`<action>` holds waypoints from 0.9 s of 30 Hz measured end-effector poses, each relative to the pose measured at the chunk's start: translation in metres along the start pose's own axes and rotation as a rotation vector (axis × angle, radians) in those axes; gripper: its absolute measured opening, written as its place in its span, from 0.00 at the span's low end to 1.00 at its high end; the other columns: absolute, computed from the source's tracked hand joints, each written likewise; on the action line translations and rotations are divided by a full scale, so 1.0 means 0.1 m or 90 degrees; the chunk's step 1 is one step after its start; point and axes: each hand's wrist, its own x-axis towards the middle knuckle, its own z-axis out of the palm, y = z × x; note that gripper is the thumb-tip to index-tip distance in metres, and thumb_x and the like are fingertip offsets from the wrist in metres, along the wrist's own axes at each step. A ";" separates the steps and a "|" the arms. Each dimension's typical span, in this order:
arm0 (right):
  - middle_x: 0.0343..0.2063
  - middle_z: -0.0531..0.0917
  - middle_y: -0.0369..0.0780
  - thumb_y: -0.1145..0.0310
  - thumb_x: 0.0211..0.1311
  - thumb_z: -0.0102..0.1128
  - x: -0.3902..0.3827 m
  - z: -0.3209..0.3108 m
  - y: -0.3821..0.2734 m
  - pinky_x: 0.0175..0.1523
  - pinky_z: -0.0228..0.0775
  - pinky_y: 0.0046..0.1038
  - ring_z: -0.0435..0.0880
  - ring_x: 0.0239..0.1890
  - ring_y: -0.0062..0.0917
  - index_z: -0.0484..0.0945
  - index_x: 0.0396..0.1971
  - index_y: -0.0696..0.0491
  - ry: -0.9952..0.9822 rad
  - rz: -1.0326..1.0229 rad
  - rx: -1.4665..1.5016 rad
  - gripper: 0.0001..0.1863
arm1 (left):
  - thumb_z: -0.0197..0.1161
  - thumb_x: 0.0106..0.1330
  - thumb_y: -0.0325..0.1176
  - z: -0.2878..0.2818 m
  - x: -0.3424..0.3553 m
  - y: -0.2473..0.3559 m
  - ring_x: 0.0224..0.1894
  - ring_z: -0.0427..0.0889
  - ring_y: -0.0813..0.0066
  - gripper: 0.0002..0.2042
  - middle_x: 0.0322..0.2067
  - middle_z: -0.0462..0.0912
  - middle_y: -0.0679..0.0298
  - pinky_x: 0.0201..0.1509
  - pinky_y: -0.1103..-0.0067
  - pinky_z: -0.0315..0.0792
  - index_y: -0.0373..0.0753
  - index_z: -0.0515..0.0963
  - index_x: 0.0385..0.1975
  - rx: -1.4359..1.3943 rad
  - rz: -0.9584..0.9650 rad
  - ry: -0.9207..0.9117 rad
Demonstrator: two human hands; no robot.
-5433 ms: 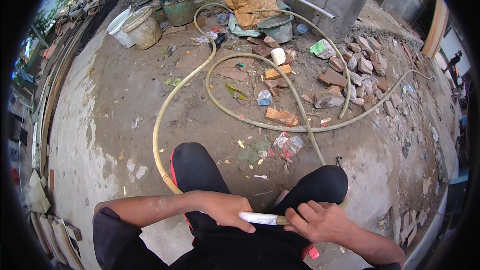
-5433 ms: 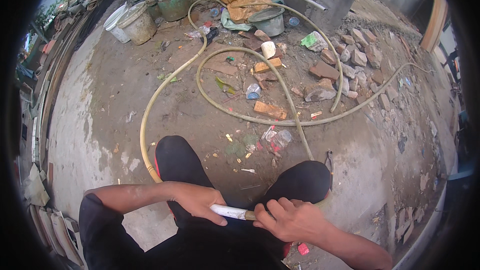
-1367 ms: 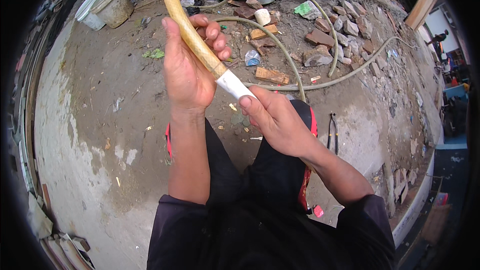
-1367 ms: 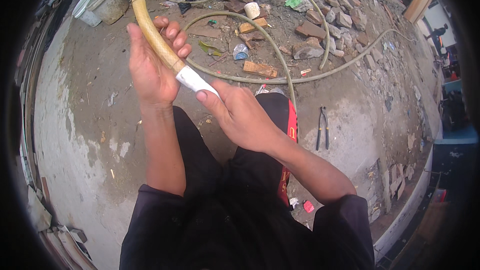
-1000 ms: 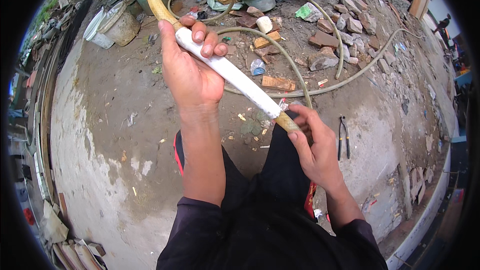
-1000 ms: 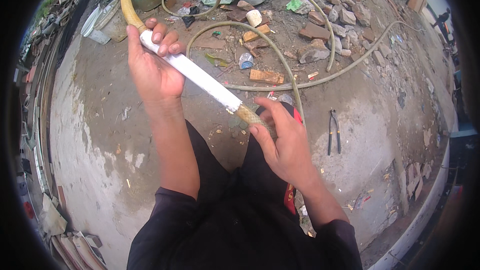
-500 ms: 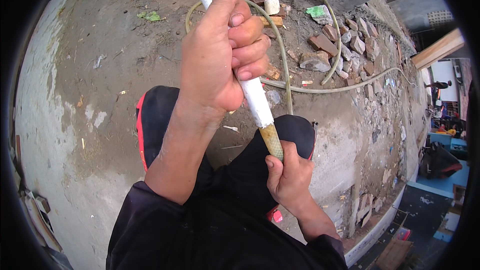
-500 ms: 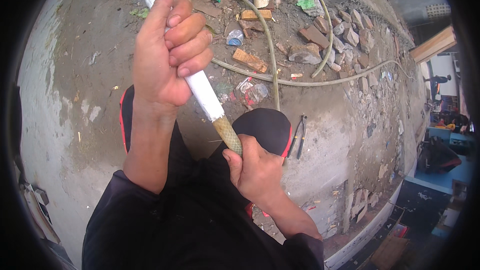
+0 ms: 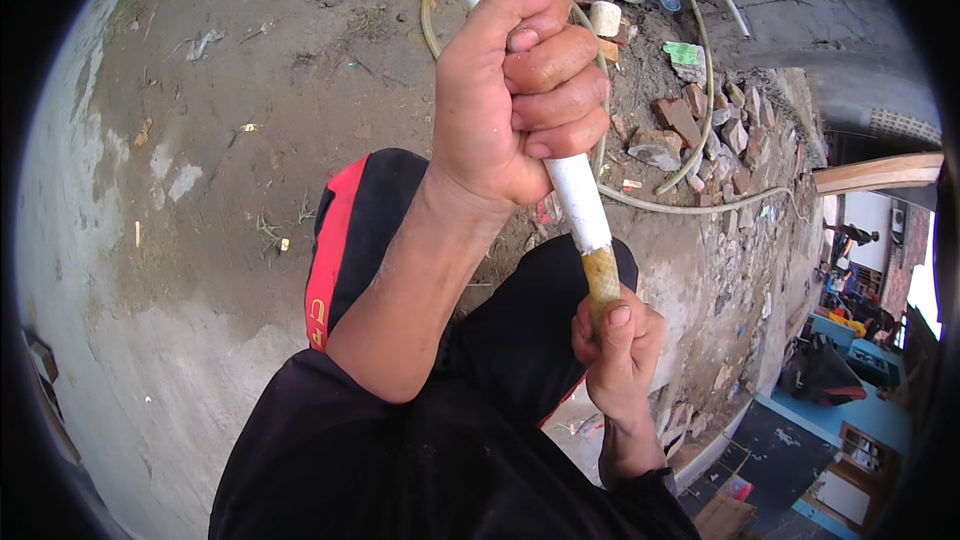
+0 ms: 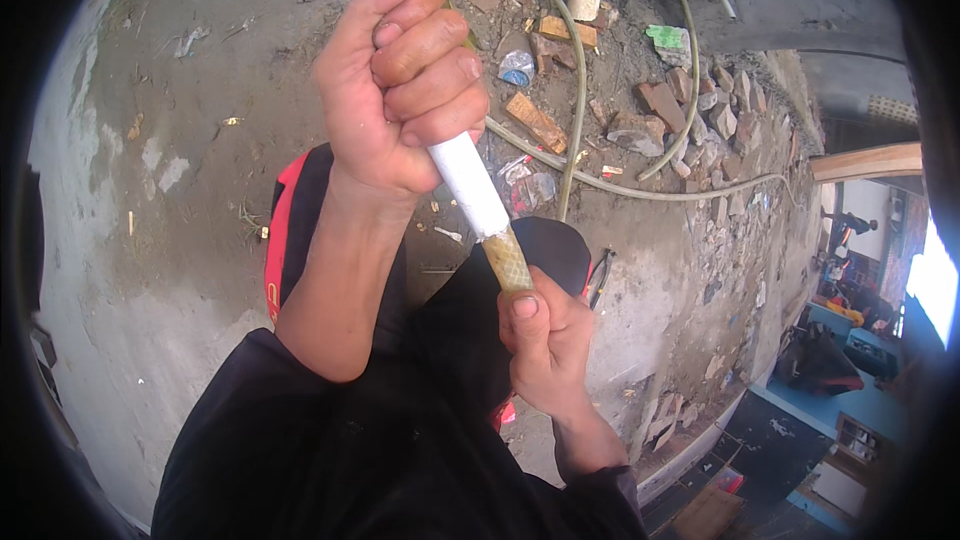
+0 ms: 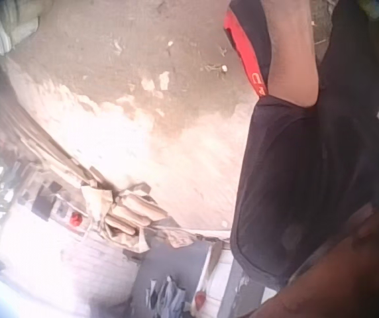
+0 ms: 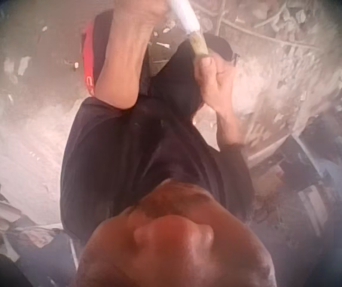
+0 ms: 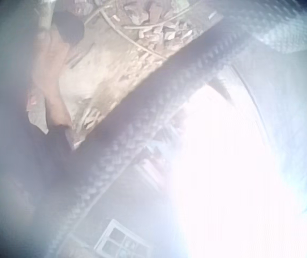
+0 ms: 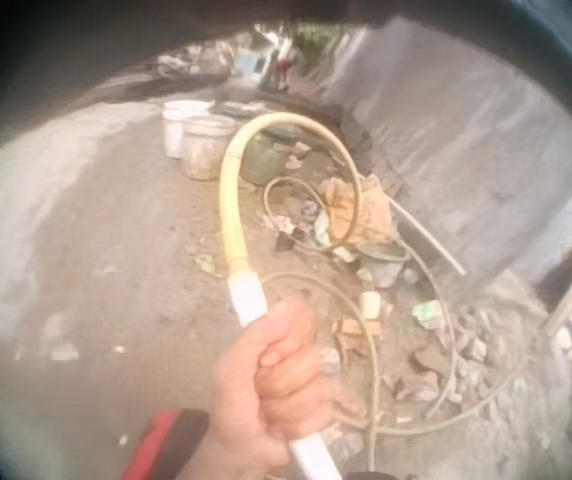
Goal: The person sits on the ground and secures a yellow hose onto a white PVC pipe. They use their hands to push the hose onto the pipe and then use pliers to tighten a metal clamp around the connection.
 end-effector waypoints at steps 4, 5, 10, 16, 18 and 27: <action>0.17 0.71 0.29 0.54 0.82 0.48 0.23 -0.04 -0.06 0.25 0.57 0.20 0.67 0.19 0.11 0.76 0.32 0.58 -0.085 0.056 -0.087 0.23 | 0.42 0.84 0.46 0.06 -0.01 0.11 0.12 0.52 0.89 0.19 0.14 0.56 0.78 0.13 0.85 0.52 0.46 0.64 0.27 0.070 0.058 0.111; 0.18 0.71 0.29 0.54 0.82 0.48 0.25 -0.08 -0.08 0.25 0.56 0.19 0.66 0.20 0.11 0.76 0.34 0.58 -0.087 0.043 -0.023 0.21 | 0.42 0.84 0.46 0.09 0.00 0.06 0.13 0.54 0.88 0.19 0.16 0.58 0.76 0.15 0.85 0.55 0.45 0.65 0.29 0.077 0.061 0.107; 0.22 0.68 0.27 0.54 0.82 0.48 0.05 -0.40 -0.17 0.25 0.51 0.16 0.60 0.21 0.09 0.75 0.47 0.57 -0.304 0.097 0.277 0.19 | 0.52 0.80 0.49 0.34 -0.01 -0.14 0.17 0.66 0.83 0.18 0.18 0.64 0.72 0.22 0.84 0.67 0.42 0.67 0.33 0.001 -0.010 -0.123; 0.20 0.70 0.29 0.44 0.78 0.50 -0.12 -0.43 -0.30 0.23 0.56 0.22 0.64 0.18 0.14 0.75 0.45 0.61 -0.603 0.105 0.381 0.29 | 0.57 0.78 0.52 0.85 0.04 -0.43 0.09 0.58 0.82 0.28 0.10 0.57 0.73 0.11 0.82 0.48 0.41 0.64 0.17 -0.154 -0.222 -0.523; 0.20 0.67 0.30 0.47 0.81 0.46 -0.27 -0.36 -0.41 0.23 0.56 0.25 0.64 0.19 0.15 0.74 0.45 0.57 -0.578 -0.094 0.336 0.24 | 0.57 0.78 0.51 1.20 0.00 -0.56 0.09 0.57 0.81 0.27 0.11 0.57 0.73 0.12 0.80 0.44 0.40 0.64 0.18 -0.158 -0.192 -0.531; 0.14 0.75 0.49 0.62 0.76 0.57 -0.29 -0.40 -0.34 0.23 0.67 0.41 0.79 0.18 0.49 0.76 0.38 0.60 -0.139 -0.155 -0.090 0.14 | 0.38 0.84 0.50 0.95 -0.16 -0.62 0.08 0.52 0.87 0.27 0.09 0.58 0.76 0.09 0.83 0.48 0.45 0.61 0.19 0.106 -0.107 -0.105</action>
